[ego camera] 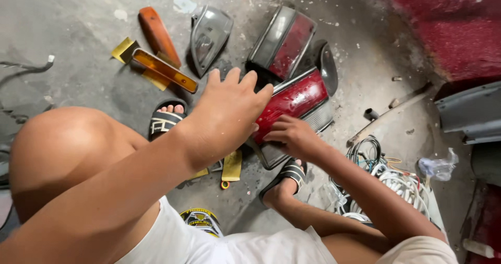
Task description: The person sands the surface of a red car taillight using a sanding block held in the right hand. They work on the edges and the main face of the taillight, rotating it to access different areas. The person also wipes the surface with their hand to remove dust.
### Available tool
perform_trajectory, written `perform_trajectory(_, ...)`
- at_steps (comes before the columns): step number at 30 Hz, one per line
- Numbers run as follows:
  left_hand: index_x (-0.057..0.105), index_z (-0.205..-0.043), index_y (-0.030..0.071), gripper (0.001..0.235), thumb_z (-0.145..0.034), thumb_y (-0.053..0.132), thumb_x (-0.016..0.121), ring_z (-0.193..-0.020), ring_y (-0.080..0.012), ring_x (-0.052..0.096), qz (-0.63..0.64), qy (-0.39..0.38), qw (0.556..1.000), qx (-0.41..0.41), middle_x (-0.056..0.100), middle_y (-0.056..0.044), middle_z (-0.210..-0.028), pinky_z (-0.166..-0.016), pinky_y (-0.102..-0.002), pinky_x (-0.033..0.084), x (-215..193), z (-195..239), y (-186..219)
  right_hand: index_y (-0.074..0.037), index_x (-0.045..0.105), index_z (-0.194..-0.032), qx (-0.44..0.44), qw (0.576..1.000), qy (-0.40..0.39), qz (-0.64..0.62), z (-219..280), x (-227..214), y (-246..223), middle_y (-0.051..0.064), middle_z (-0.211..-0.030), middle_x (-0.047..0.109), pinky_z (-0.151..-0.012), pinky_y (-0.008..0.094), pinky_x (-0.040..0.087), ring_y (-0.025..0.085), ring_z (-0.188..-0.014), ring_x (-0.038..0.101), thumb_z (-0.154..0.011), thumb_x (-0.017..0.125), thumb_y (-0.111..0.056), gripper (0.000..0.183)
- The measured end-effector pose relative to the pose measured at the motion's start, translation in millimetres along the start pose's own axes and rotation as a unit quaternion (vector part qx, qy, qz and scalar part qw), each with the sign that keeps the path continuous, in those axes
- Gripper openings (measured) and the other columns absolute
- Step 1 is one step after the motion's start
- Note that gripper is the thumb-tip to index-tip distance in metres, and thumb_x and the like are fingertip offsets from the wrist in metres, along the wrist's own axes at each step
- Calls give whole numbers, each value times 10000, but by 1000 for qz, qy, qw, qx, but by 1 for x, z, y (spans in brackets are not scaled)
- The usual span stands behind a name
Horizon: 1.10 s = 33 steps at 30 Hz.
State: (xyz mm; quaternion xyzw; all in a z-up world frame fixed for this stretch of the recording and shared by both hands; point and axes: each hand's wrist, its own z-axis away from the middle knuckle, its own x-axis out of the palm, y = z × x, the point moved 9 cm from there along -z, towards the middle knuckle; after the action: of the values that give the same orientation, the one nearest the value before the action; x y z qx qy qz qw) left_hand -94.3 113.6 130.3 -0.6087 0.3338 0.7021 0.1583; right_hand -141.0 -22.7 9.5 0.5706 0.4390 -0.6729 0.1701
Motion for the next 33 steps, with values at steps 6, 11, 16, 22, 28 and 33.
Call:
perform_trajectory(6, 611, -1245, 222, 571, -762, 461, 800, -1032, -346, 620, -67, 74, 995, -3, 648, -74, -1123, -819, -521, 476, -6, 12, -6, -120, 796, -998, 39, 998, -32, 37, 15, -16, 26, 41, -934, 735, -833, 442, 535, 282, -863, 599, -835, 813, -68, 171)
perform_trajectory(11, 611, -1255, 235, 532, -772, 385, 774, -1051, -342, 618, -69, 67, 995, -6, 648, -74, -1142, -842, -530, 474, -4, 9, -6, -104, 783, -983, -29, 999, -21, 13, -13, 3, -27, 47, -906, 736, -758, 416, 488, 269, -803, 588, -875, 795, -121, 110)
perform_trajectory(16, 599, -1277, 223, 456, -831, 238, 690, -1090, -349, 611, -63, 45, 997, -1, 642, -83, -1169, -869, -546, 474, -6, 10, -3, -92, 742, -1027, -74, 996, -41, 22, -10, 12, -36, 61, -939, 690, -727, 443, 480, 309, -803, 545, -881, 728, -42, 155)
perform_trajectory(22, 614, -1256, 233, 629, -717, 489, 813, -1025, -315, 623, -68, 86, 994, 8, 652, -54, -1131, -819, -497, 462, -11, 21, -4, -137, 778, -1067, 127, 989, 72, -14, 18, -69, 26, 62, -1030, 758, -849, 347, 604, 228, -980, 691, -913, 731, -15, 202)
perform_trajectory(28, 635, -1112, 246, 417, -774, 426, 799, -906, -296, 671, -48, 68, 997, 2, 681, -9, -1005, -750, -469, 490, -6, 6, 2, -60, 739, -1104, 376, 876, 163, -256, 43, -104, 29, -16, -676, 625, -484, 195, 516, 41, -540, 535, -995, 672, -83, 130)
perform_trajectory(33, 710, -1118, 91, 363, -904, 382, 749, -813, -449, 718, 235, 6, 972, 13, 714, -174, -867, -701, -589, 550, -3, -13, 9, 11, 719, -1098, 368, 799, 289, -377, 51, -116, 7, 150, -818, 719, -376, 271, 578, 168, -562, 663, -992, 673, -42, 127)
